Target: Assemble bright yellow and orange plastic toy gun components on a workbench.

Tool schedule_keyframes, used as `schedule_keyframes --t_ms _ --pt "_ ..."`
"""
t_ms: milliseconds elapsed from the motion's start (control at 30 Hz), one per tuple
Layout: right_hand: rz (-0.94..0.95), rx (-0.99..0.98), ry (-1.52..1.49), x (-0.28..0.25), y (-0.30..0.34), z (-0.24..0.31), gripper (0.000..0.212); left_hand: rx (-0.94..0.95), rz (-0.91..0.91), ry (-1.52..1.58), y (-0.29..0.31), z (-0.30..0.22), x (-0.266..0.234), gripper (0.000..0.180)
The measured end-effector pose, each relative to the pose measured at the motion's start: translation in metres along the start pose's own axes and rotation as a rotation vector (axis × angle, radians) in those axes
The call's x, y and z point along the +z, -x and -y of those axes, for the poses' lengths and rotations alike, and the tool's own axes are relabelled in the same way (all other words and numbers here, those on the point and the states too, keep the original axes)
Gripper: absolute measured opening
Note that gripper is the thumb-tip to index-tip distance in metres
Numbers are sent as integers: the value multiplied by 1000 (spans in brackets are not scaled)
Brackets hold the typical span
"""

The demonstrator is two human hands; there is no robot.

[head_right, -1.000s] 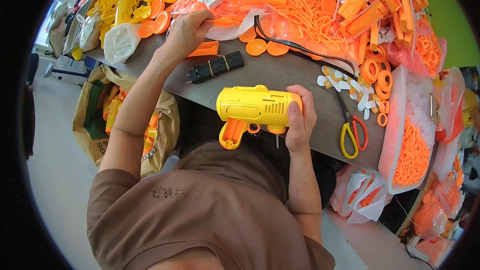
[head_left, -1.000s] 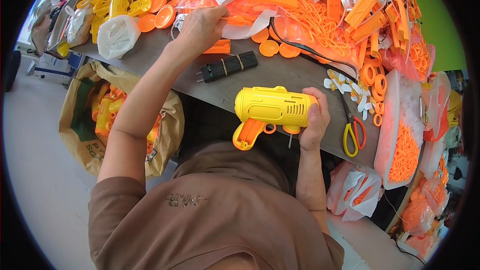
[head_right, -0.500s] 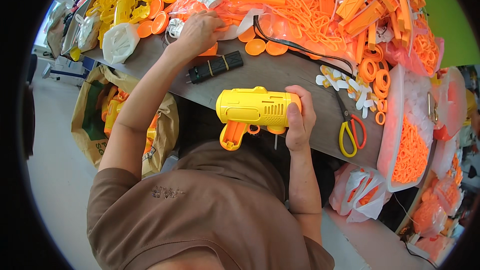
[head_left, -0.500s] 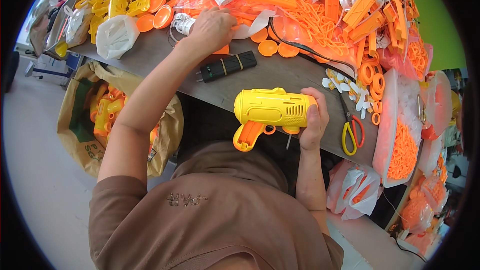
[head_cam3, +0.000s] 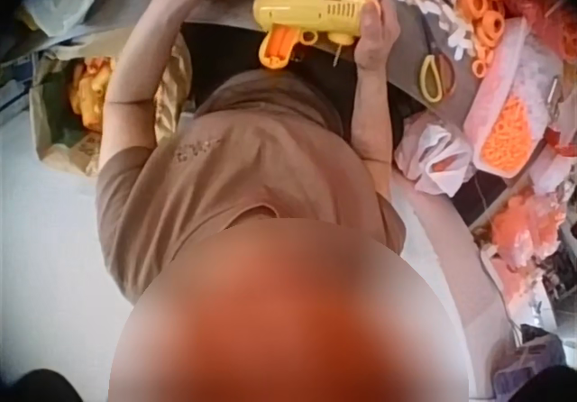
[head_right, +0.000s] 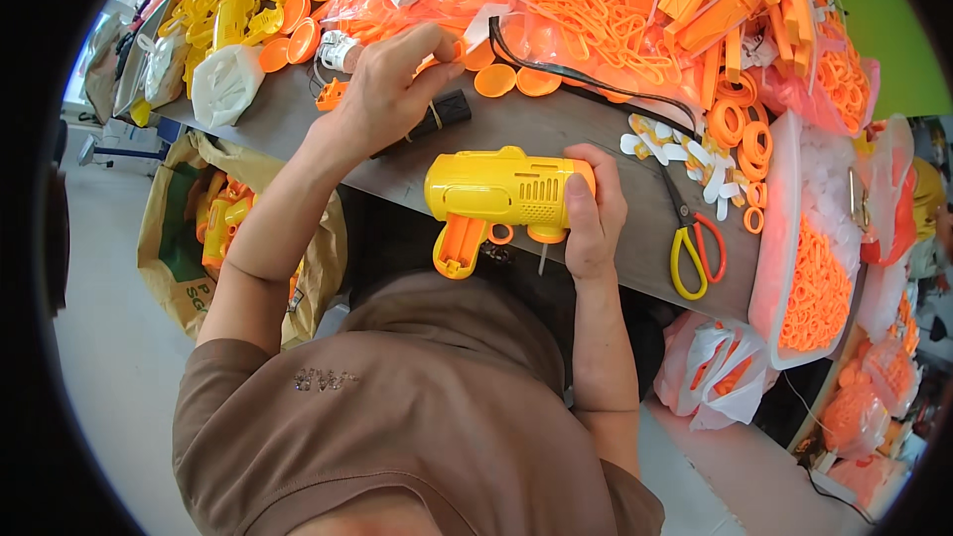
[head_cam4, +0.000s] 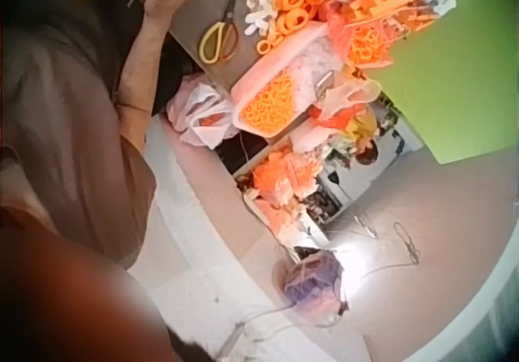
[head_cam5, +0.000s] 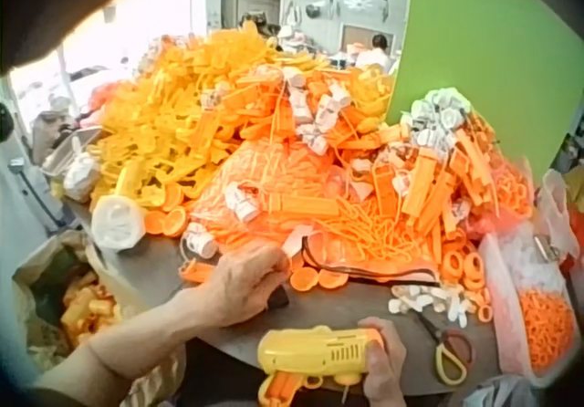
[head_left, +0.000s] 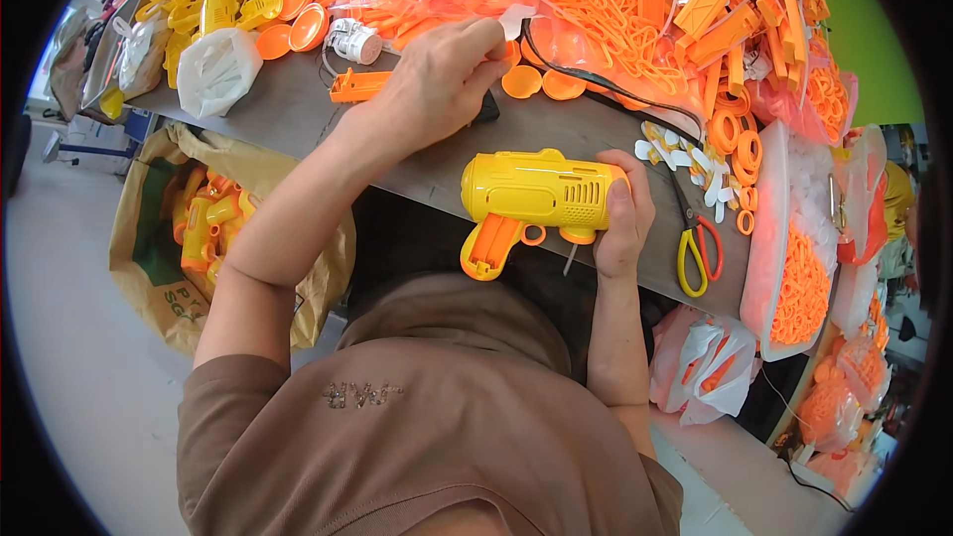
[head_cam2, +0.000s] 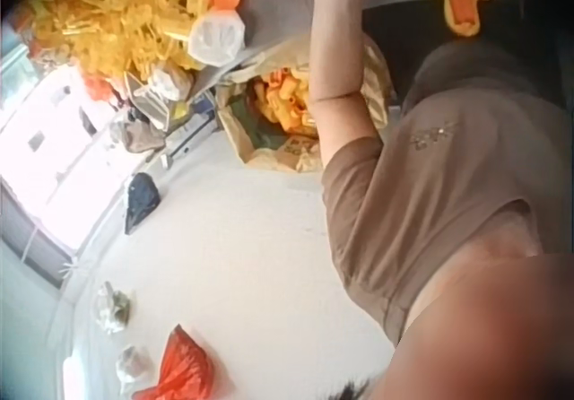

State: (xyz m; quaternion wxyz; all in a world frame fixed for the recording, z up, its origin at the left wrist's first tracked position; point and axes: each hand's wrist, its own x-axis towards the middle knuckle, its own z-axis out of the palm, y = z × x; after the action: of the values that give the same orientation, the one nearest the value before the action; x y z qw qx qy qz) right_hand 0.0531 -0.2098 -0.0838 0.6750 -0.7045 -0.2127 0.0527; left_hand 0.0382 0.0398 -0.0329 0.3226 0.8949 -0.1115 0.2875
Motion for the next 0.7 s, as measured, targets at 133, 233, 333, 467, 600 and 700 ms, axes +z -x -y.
schedule_keyframes --t_ms 133,233,333,467,600,700 --pt "5 -5 14 -3 0 -2 44 -312 329 389 5 -28 0 30" --pt "21 -43 4 -5 -1 -3 45 -406 396 516 17 -32 17 22" --pt "35 -86 -42 -6 -3 -4 45 -420 399 464 28 -33 21 22" --pt "74 -177 61 -5 -5 0 43 -497 413 518 40 -41 20 22" --pt "1 -90 51 2 -6 1 41 -419 427 490 48 -50 9 42" --pt "5 -74 78 0 -6 -2 39 -148 303 306 57 -55 18 54"
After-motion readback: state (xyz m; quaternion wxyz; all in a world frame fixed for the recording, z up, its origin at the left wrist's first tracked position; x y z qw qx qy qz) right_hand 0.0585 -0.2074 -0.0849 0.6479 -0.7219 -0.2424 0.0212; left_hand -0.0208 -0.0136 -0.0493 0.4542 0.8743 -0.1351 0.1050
